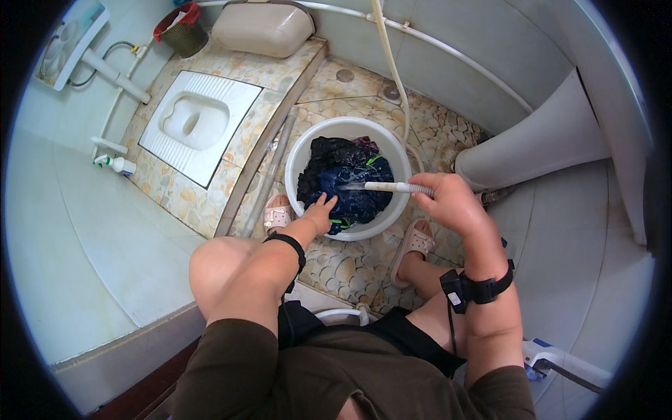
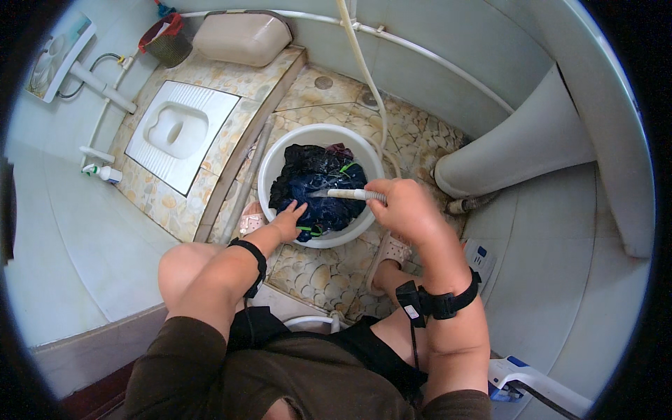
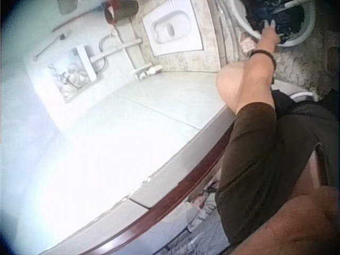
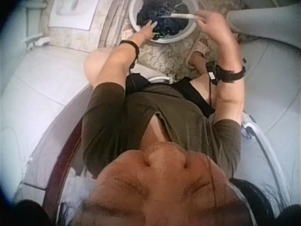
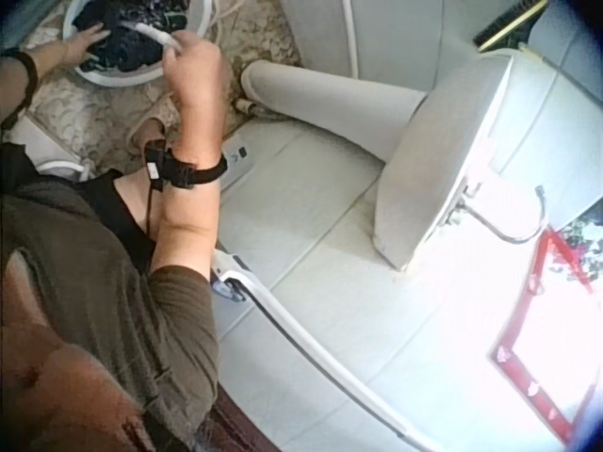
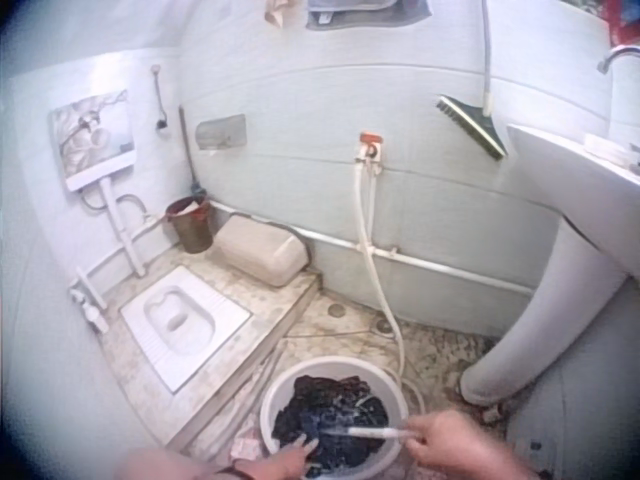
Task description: The person washes clothes by hand in a bucket, wringing them out individually, and سپس refills the bucket with water using a hose.
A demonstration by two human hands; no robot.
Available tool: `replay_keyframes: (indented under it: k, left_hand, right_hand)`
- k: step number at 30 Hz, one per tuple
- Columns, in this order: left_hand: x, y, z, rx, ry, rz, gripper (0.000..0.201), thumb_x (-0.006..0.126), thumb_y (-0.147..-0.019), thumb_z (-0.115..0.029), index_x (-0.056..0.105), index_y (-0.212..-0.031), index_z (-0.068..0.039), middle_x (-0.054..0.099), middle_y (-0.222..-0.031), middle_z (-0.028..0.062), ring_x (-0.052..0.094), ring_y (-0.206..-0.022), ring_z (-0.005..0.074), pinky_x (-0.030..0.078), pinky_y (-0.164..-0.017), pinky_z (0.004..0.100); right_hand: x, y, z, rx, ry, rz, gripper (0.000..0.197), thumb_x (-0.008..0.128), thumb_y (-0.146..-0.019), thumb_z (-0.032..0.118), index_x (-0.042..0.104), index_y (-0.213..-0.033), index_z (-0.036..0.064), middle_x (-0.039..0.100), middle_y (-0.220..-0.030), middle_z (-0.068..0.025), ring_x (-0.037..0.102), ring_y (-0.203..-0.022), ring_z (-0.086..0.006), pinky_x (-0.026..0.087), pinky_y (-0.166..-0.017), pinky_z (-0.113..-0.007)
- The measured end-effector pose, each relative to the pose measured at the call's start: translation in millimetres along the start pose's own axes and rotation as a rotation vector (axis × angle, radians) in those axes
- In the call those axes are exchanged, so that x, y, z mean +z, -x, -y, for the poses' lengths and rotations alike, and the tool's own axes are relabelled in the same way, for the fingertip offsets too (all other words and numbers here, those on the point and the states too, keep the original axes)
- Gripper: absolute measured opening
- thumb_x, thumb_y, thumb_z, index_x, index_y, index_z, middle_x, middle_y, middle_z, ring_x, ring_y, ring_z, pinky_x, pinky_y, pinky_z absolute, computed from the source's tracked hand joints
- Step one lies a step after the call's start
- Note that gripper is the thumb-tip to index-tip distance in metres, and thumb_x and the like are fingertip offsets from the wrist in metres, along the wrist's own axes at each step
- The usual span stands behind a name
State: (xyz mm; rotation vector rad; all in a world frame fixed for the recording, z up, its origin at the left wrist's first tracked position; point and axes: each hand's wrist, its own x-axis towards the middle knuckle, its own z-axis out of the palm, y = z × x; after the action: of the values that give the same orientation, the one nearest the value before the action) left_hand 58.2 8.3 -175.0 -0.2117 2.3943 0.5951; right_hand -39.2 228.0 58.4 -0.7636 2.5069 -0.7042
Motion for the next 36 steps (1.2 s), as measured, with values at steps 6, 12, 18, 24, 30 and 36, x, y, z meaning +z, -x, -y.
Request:
replay_keyframes:
  k: [6, 12, 18, 24, 30, 36]
  left_hand:
    - [7.9, -1.3, -9.3, 0.215, 0.011, 0.190, 0.065, 0.050, -0.070, -0.005, 0.027, -0.127, -0.024, 0.009, -0.136, 0.0120, 0.029, -0.118, 0.0279, 0.027, -0.096, 0.0309]
    - [15.3, -3.0, -15.1, 0.244, -0.014, 0.226, 0.065, 0.048, -0.066, 0.001, 0.034, -0.124, -0.023, 0.009, -0.136, 0.0117, 0.029, -0.118, 0.0288, 0.027, -0.096, 0.0311]
    - [9.3, 2.6, -18.3, 0.195, 0.047, 0.190, 0.065, 0.050, -0.067, -0.001, 0.031, -0.126, -0.021, 0.010, -0.136, 0.0114, 0.027, -0.118, 0.0303, 0.027, -0.096, 0.0324]
    - [15.6, 0.8, -12.7, 0.190, 0.030, 0.155, 0.065, 0.051, -0.068, -0.002, 0.029, -0.127, -0.020, 0.009, -0.136, 0.0113, 0.026, -0.119, 0.0305, 0.026, -0.096, 0.0329]
    - [18.9, -0.6, -10.1, 0.192, 0.030, 0.131, 0.063, 0.052, -0.069, -0.003, 0.030, -0.126, -0.018, 0.010, -0.136, 0.0114, 0.025, -0.120, 0.0296, 0.026, -0.097, 0.0327]
    - [14.0, 4.1, -13.4, 0.184, 0.019, 0.108, 0.060, 0.053, -0.070, -0.005, 0.032, -0.125, -0.015, 0.012, -0.135, 0.0115, 0.027, -0.119, 0.0283, 0.027, -0.097, 0.0323]
  right_hand:
    - [8.8, -4.1, 3.5, 0.040, 0.131, -0.144, 0.023, 0.055, -0.072, 0.016, 0.057, -0.094, 0.0077, 0.057, -0.079, -0.0174, 0.054, -0.074, -0.0334, 0.043, -0.067, -0.039]
    - [7.6, -5.1, 5.8, 0.042, 0.192, -0.050, 0.023, 0.054, -0.072, 0.018, 0.058, -0.092, 0.0087, 0.057, -0.079, -0.0171, 0.054, -0.074, -0.0326, 0.044, -0.067, -0.039]
    - [11.0, -5.4, 7.7, 0.008, 0.178, -0.101, 0.023, 0.054, -0.072, 0.019, 0.058, -0.093, 0.0092, 0.057, -0.079, -0.0171, 0.054, -0.074, -0.0324, 0.044, -0.067, -0.039]
    - [10.1, -5.3, 11.5, 0.041, 0.164, -0.134, 0.022, 0.054, -0.072, 0.018, 0.058, -0.092, 0.0090, 0.057, -0.079, -0.0171, 0.054, -0.074, -0.0322, 0.044, -0.068, -0.038]
    - [6.0, -3.9, -2.6, 0.067, 0.181, -0.199, 0.023, 0.055, -0.072, 0.017, 0.058, -0.092, 0.0079, 0.057, -0.076, -0.0171, 0.055, -0.072, -0.0322, 0.044, -0.065, -0.039]
    - [1.5, -2.7, -6.7, 0.100, 0.177, -0.210, 0.021, 0.055, -0.072, 0.017, 0.058, -0.091, 0.0088, 0.057, -0.073, -0.0170, 0.055, -0.069, -0.0322, 0.044, -0.063, -0.038]
